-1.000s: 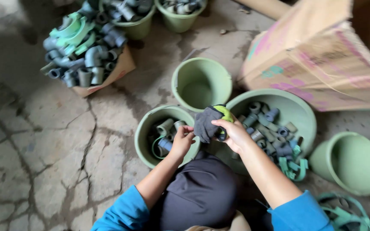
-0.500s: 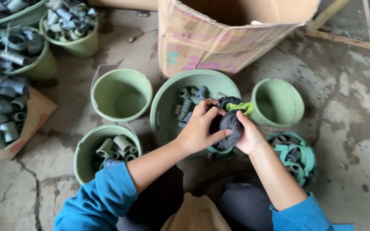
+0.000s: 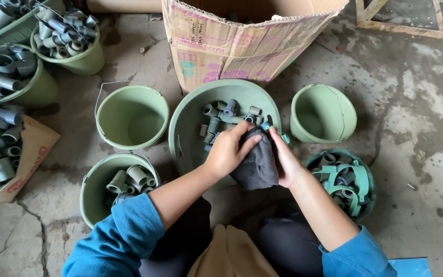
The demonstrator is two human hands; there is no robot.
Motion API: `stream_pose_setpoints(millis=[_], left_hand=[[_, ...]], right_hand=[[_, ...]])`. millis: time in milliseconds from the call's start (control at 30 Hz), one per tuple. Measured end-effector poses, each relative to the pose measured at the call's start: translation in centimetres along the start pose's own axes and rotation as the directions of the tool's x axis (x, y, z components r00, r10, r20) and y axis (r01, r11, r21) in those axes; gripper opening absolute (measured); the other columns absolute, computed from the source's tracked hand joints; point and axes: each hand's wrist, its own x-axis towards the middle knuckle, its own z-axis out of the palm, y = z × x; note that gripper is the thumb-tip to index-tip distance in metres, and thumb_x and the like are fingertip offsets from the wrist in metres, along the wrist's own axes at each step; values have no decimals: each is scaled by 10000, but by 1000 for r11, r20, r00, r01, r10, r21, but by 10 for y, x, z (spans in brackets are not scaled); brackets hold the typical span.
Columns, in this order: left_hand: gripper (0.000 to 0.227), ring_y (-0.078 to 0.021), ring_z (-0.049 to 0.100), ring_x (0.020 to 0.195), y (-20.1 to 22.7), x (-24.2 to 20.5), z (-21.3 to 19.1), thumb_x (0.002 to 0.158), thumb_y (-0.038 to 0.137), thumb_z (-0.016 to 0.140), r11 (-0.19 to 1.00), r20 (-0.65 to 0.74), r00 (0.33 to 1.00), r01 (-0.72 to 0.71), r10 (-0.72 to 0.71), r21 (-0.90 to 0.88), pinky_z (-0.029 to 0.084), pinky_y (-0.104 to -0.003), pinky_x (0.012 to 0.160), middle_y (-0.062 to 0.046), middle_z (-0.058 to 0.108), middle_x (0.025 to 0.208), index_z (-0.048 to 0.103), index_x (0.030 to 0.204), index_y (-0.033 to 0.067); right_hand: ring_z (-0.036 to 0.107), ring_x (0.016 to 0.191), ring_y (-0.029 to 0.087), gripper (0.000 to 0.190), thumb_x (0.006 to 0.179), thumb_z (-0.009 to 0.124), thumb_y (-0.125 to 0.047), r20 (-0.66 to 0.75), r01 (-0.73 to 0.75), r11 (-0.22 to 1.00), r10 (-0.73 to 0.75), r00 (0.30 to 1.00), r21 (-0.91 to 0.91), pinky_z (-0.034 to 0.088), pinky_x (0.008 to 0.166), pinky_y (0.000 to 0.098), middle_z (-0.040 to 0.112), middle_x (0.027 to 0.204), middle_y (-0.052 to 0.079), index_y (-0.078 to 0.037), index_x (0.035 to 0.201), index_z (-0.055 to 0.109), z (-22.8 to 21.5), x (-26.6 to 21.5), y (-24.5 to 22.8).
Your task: The person sits on the floor and wipes gray plastic pipe fittings with a cloth, handling them one at a time from a bucket and placing them into another bucket. The person repeatedly picks up fittings, wipes them, and transfers them between containers.
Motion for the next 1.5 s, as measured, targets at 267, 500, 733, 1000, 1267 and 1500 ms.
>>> stream_pose_setpoints(millis=[267,500,733,1000,1267,1500], left_hand=[[334,-378,687,853,-5,3,-20,988,379,628,993,-95,988,121,-122,-11,551,-508,742,-119,661,882,503,1243,203],[192,-354,594,942,20,-15,-39,965,244,645,861,11,865,-501,502,85,525,-460,808,-106,605,1036,673,1112,122],[872,-458,477,1354,10,-10,-45,801,387,828,951,355,897,-304,264,62,419,-658,1062,-148,432,1536,419,1539,167],[708,-472,684,1028,-21,-6,-33,727,402,874,995,158,982,-97,99,-25,546,-595,907,-191,681,1075,556,1317,174],[301,-161,699,898,-3,-14,-46,951,308,726,519,402,848,530,-347,-670,582,-338,843,-79,749,974,751,1135,71],[100,-182,672,871,-56,0,-67,951,123,699,923,160,986,97,-40,-371,538,-370,857,-111,733,862,767,911,61]], right_hand=[[688,1028,361,413,815,750,-65,88,68,986,-55,995,-149,543,937,569,694,1122,202,2,1207,640,-43,32,16],[724,845,323,253,856,646,-307,-21,-54,982,58,998,183,574,884,486,732,848,120,-62,865,711,-67,54,7],[646,1149,280,618,942,518,-565,137,-3,1000,4,991,-8,511,995,445,688,1240,128,-62,1284,627,-19,12,1],[680,1106,386,784,634,855,116,180,255,871,-195,964,-419,574,918,541,692,1216,251,78,1354,549,-47,18,14],[697,999,231,469,758,720,26,215,534,776,-489,845,-336,569,900,411,718,1099,116,-19,1221,663,-67,33,3],[653,1020,163,227,933,703,-125,121,511,475,-637,762,-717,525,951,360,735,1068,77,-37,1137,751,-53,16,2]])
